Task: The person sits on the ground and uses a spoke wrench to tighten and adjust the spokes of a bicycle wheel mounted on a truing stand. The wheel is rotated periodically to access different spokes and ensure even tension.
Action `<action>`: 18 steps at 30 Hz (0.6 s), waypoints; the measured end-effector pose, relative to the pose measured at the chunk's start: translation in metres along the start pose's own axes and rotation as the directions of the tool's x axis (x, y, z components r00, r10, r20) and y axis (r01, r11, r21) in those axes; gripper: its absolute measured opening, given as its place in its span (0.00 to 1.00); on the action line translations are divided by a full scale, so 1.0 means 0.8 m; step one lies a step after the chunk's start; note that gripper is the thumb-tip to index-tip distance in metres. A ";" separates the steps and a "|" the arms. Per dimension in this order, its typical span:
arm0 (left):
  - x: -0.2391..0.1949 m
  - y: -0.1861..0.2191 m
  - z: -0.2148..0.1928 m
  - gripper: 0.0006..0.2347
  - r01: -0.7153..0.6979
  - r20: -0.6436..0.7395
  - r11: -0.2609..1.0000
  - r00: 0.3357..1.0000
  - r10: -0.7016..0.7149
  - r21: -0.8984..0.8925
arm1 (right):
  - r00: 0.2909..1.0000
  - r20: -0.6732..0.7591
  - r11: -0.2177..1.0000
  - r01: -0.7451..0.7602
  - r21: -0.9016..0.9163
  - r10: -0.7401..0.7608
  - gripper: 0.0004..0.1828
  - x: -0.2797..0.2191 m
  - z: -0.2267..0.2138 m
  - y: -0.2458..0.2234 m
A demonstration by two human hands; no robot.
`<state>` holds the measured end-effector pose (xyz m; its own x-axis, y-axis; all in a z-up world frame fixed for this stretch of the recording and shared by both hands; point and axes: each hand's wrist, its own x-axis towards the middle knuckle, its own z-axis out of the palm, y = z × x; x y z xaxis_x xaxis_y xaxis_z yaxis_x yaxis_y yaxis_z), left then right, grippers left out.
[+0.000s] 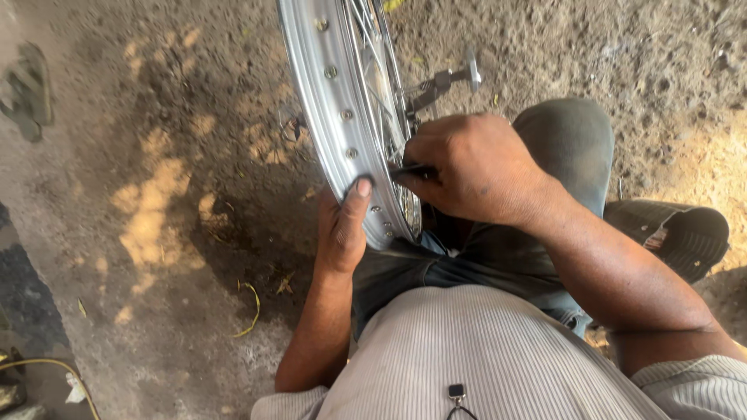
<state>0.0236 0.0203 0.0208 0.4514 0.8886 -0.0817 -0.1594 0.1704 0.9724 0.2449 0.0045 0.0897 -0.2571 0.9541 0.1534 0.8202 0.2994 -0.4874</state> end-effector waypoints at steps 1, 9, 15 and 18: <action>0.000 0.000 0.000 0.21 -0.008 -0.005 1.000 1.000 0.008 -0.014 | 0.997 0.066 0.999 -0.033 -0.028 0.035 0.16 0.001 0.001 -0.003; -0.002 -0.002 0.001 0.23 -0.019 -0.047 1.000 0.999 0.019 -0.002 | 0.978 0.192 0.997 -0.079 0.004 0.077 0.17 0.016 -0.013 -0.019; -0.003 -0.003 -0.009 0.21 0.026 -0.014 0.995 1.000 -0.025 0.095 | 0.985 0.141 0.995 -0.098 0.015 0.095 0.14 0.005 -0.001 -0.001; 0.001 -0.003 -0.014 0.21 0.009 -0.003 1.000 1.000 -0.009 0.027 | 1.000 -0.022 0.992 -0.018 0.126 0.021 0.11 0.004 0.003 0.011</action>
<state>0.0147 0.0250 0.0158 0.4505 0.8882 -0.0908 -0.1318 0.1667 0.9772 0.2501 0.0102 0.0841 -0.2284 0.9600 0.1622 0.7541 0.2798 -0.5942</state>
